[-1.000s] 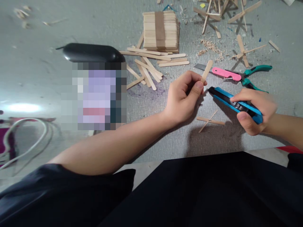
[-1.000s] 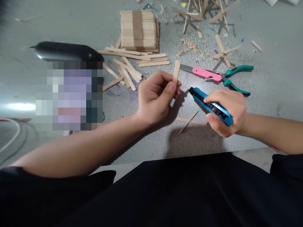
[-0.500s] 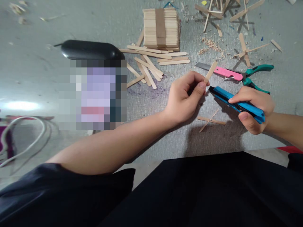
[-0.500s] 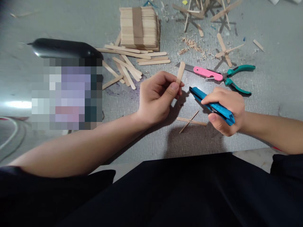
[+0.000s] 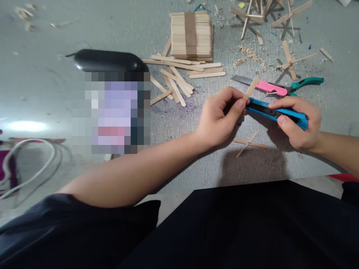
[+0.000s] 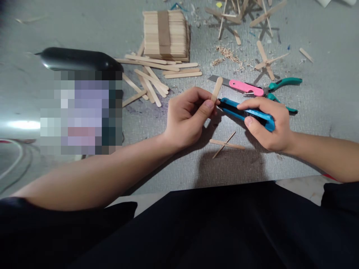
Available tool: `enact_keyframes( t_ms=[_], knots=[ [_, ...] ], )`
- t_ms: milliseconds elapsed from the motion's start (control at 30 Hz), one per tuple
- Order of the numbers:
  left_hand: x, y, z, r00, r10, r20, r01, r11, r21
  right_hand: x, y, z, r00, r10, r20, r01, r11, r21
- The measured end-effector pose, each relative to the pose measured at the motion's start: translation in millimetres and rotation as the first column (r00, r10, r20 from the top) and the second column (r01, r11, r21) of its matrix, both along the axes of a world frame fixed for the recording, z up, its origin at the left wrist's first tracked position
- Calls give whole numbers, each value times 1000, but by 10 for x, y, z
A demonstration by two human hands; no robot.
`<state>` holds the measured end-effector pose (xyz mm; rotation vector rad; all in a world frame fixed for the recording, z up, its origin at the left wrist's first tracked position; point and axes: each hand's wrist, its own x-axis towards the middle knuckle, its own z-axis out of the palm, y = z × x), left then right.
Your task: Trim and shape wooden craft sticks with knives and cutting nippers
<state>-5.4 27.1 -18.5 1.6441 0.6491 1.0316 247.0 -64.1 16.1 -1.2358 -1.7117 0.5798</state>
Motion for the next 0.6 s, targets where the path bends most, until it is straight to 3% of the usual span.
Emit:
enact_keyframes(
  t_ms=[100, 200, 333, 433, 533, 600],
  knots=[
    [-1, -2, 7, 1000, 8, 18, -8, 1000, -10, -31, 1, -61, 994, -83, -70, 85, 996, 23],
    [3, -8, 8, 999, 36, 31, -36, 999, -13, -84, 46, -161, 950, -188, -250, 199, 980, 19],
    [15, -15, -8, 994, 90, 57, -90, 996, -7, -97, 124, -289, 888, -228, -400, 267, 963, 43],
    [22, -15, -28, 992, 105, 67, -104, 994, -18, -37, 153, -349, 904, -205, -375, 221, 975, 1],
    [22, -10, -44, 993, 89, 75, -87, 996, -34, 30, 173, -390, 921, -77, -382, 58, 996, -62],
    [17, -6, -49, 994, 76, 80, -73, 997, -40, 57, 189, -406, 890, 17, -456, -50, 997, -59]
  ],
)
